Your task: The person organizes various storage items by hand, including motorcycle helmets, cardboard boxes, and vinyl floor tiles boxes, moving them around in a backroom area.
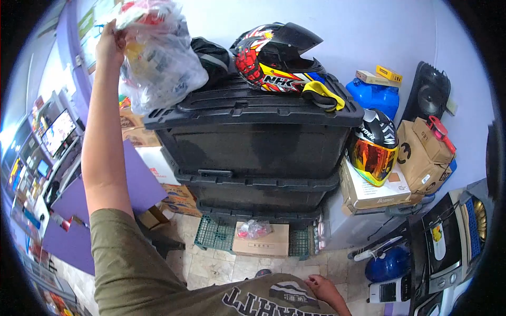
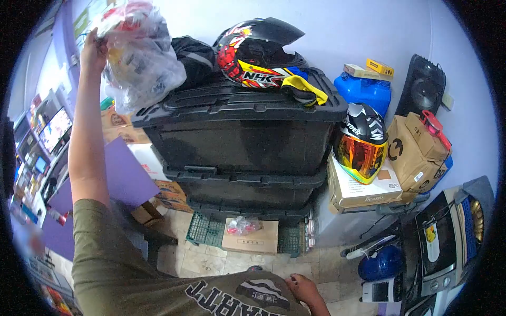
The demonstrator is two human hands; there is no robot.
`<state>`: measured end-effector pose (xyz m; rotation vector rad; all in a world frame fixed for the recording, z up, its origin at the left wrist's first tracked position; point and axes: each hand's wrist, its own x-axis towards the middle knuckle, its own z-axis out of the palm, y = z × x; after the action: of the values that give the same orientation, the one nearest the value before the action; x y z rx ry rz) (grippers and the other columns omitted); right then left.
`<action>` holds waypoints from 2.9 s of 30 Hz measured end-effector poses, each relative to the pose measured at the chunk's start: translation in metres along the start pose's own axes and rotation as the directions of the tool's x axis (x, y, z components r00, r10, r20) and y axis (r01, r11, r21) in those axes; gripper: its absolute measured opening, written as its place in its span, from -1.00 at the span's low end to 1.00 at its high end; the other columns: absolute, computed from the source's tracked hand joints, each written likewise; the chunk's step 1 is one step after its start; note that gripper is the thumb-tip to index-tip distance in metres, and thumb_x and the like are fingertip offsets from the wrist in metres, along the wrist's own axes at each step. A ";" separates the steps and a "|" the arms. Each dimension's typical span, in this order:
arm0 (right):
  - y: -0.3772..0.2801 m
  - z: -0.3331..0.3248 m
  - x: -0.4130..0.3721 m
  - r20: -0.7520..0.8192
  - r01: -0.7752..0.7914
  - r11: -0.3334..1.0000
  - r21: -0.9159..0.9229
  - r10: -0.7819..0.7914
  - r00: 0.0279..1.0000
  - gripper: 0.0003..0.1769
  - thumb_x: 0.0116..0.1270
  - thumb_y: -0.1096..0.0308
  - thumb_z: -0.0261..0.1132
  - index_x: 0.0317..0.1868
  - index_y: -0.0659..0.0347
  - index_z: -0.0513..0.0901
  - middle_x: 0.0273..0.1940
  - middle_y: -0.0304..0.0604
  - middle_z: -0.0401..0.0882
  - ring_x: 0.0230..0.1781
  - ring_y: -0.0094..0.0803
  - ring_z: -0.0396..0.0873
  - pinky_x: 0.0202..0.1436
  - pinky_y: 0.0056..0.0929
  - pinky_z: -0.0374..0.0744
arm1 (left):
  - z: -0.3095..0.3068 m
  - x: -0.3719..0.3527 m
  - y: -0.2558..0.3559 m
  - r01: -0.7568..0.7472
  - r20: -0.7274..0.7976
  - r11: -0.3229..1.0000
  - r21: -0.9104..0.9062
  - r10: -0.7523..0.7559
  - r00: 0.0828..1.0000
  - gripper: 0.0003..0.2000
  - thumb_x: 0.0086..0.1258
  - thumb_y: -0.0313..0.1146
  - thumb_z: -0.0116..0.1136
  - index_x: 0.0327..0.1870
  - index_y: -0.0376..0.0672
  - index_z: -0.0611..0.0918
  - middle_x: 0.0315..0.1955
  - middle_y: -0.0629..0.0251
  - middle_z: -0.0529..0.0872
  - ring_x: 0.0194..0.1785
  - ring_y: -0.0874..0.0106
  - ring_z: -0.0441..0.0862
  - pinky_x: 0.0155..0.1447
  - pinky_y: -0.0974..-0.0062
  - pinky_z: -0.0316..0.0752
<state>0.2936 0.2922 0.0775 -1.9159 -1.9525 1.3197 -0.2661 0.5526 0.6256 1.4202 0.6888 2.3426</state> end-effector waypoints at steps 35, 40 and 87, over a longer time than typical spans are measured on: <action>-0.070 -0.016 0.116 -0.126 0.159 0.953 -0.259 -0.197 0.972 -0.44 0.31 0.03 0.20 0.17 0.25 0.47 0.00 0.17 0.57 0.05 0.08 0.51 0.15 -0.10 0.47 | -0.060 0.057 -0.130 0.295 -0.129 0.757 0.583 -0.273 0.953 -0.50 0.29 0.22 0.02 -0.48 -0.10 0.60 -0.64 0.49 0.48 -0.65 0.66 0.27 -0.58 0.64 0.12; -0.086 -0.024 0.115 0.021 0.084 0.945 -0.317 -0.081 0.996 -0.44 0.30 0.01 0.19 0.17 0.23 0.47 -0.04 0.18 0.57 0.02 0.09 0.52 0.10 -0.04 0.48 | -0.079 0.056 -0.114 0.005 0.009 0.502 0.865 -0.026 1.000 -0.34 0.33 0.27 -0.07 -0.09 -0.29 0.65 -0.21 0.22 0.63 -0.12 0.46 0.51 -0.01 0.52 0.37; -0.051 -0.002 0.103 -0.183 0.005 0.956 -0.292 -0.061 0.981 -0.47 0.31 -0.01 0.16 0.10 0.23 0.50 -0.03 0.11 0.58 0.02 0.02 0.54 0.08 -0.10 0.50 | -0.096 -0.007 -0.099 -0.313 0.212 0.443 0.840 0.262 0.941 -0.47 0.32 0.01 0.13 0.24 -0.07 0.51 0.21 0.14 0.51 0.34 0.25 0.35 0.37 0.31 0.18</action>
<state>0.2347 0.3899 0.0606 -2.0335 -2.1652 0.8393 -0.3465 0.6092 0.5286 2.1111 1.9746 2.2132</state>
